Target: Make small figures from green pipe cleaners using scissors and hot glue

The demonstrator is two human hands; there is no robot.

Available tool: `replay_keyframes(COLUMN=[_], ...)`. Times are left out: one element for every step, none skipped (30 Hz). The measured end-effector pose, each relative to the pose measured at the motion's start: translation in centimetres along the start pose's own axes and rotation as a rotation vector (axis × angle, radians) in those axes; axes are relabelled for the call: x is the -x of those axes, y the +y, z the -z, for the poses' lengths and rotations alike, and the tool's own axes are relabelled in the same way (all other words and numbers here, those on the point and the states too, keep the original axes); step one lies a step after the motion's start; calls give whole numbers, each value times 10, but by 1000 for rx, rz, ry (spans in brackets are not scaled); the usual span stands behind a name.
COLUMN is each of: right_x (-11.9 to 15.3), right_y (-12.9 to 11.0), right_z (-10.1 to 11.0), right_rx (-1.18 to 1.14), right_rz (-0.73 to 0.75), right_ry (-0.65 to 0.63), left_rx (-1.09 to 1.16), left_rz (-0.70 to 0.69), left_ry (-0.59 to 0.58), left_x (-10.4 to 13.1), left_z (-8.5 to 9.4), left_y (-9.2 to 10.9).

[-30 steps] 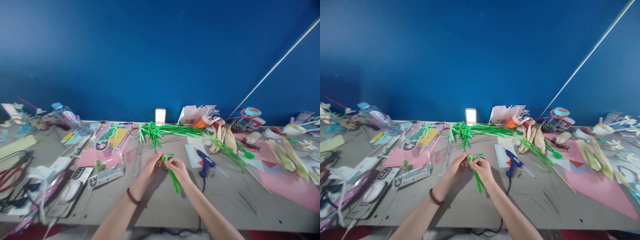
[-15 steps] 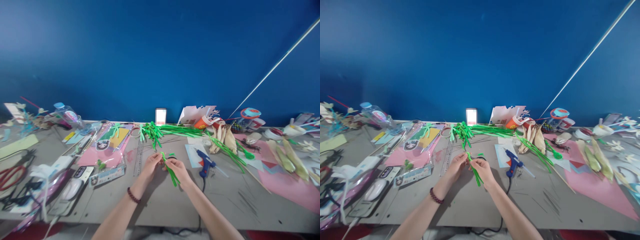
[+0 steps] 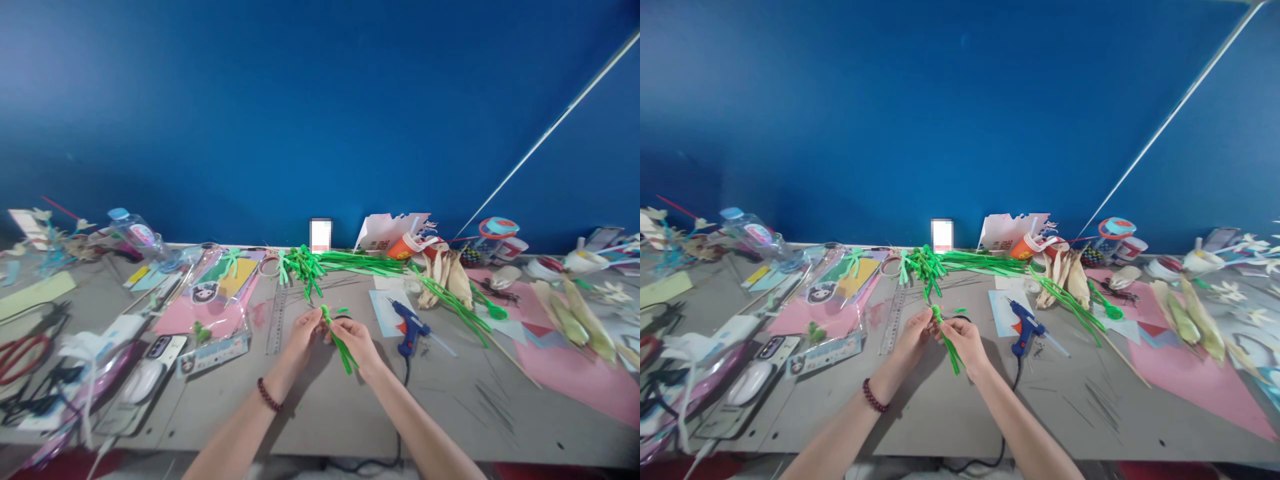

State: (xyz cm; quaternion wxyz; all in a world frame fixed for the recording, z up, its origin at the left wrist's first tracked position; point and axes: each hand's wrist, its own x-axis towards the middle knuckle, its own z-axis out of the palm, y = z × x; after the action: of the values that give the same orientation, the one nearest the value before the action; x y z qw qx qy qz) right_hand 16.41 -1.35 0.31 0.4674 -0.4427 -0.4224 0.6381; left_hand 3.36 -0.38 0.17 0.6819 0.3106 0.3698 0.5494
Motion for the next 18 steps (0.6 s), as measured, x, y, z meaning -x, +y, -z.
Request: replay_keyframes(right_x=[0,0,-1,-1,-1,0,0,0,0,1,1,2,3,3,4,5,6,6], right_y=[1,1,2,2,2,2,1,1,0,-1,-2,-3,-4,-5,-6,-7,-7,-6], right_z=[0,0,0,0,0,0,0,0,0,0,-1,-1,-2,-2,-3,-4,-5,-6], right_rx=[-9,-19,-27,-31,-32,-29,-23,-17,-11,-9,-15,-25,-39,-51,-56,-54,-47,-37], right_rz=[5,10,14,16,18,24,33,45,56,59,52,39,24,9,-3,-15,-28,-45], right_ry=[1,5,16,30,43,51,50,41,27,12,2,-9,-20,-34,-46,-60,-74,-90], left_rx=[29,48,53,49,44,41,43,50,61,75,91,106,118,124,124,118,105,90], left_rz=[12,21,29,37,48,59,68,72,73,74,78,87,98,108,115,118,121,122], left_ry=[-21,-43,-66,-87,-104,-116,-121,-119,-115,-111,-108,-105,-102,-101,-104,-111,-123,-138], left_x=[1,1,1,2,2,2,2,2,2,1,1,1,1,1,1,1,2,2], left_z=[-1,-1,-2,-2,-2,-2,-1,-1,-1,-1,-1,-1,-1,-1,-1,-1,-1,-1], left_y=[-1,-2,-3,-4,-5,-6,-7,-7,-7,-7,-6,-4,-3,-2,0,1,1,1])
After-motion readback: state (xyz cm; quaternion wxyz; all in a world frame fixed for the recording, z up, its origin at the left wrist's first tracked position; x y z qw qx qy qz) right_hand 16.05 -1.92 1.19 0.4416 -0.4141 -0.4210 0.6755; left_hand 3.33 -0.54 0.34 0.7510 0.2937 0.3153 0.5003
